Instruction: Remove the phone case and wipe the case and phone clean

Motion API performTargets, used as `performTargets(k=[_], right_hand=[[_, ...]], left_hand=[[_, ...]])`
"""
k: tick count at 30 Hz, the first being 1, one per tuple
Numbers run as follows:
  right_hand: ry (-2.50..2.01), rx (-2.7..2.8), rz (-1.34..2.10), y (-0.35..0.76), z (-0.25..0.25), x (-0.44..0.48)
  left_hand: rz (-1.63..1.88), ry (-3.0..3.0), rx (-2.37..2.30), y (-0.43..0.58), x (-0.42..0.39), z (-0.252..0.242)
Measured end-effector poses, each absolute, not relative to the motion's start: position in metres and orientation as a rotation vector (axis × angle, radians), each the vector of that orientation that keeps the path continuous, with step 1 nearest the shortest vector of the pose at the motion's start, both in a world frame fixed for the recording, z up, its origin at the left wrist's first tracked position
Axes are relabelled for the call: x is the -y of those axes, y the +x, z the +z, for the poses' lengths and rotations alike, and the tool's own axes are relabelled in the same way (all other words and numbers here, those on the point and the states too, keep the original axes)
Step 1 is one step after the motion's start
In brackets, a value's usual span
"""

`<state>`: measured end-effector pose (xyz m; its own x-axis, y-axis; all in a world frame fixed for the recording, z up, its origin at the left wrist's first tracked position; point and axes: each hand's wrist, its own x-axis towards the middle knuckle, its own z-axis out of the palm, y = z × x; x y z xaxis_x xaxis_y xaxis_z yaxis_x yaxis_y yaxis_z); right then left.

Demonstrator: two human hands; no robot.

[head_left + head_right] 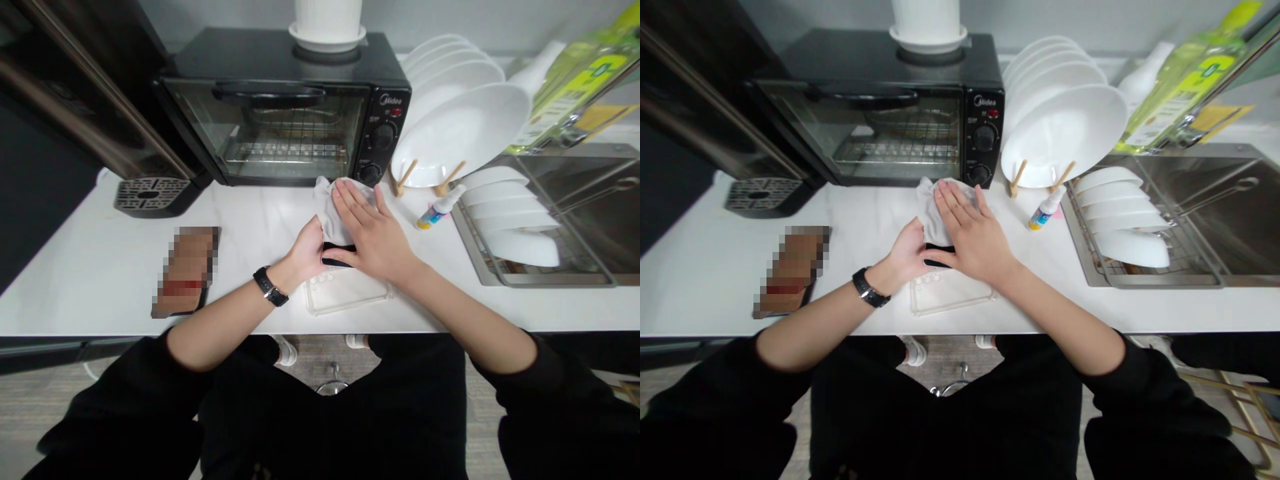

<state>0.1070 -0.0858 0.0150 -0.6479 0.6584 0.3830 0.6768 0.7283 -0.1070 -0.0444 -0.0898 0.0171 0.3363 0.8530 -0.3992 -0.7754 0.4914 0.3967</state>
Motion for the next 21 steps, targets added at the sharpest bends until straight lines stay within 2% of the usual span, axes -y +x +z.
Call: performTargets(k=[3,9,21], right_hand=[[-0.95,2.56,-0.077,0.1,0.009,0.103],[-0.81,2.656,-0.074,0.104,0.003,0.14],[-0.998,2.583,-0.173,0.13,0.005,0.131]], left_hand=[[1.149,0.104,-0.595,-0.047,0.09,0.015],[1.029,0.162,-0.601,-0.061,0.089,0.016],[1.033,0.189,-0.548,-0.056,0.087,0.024]])
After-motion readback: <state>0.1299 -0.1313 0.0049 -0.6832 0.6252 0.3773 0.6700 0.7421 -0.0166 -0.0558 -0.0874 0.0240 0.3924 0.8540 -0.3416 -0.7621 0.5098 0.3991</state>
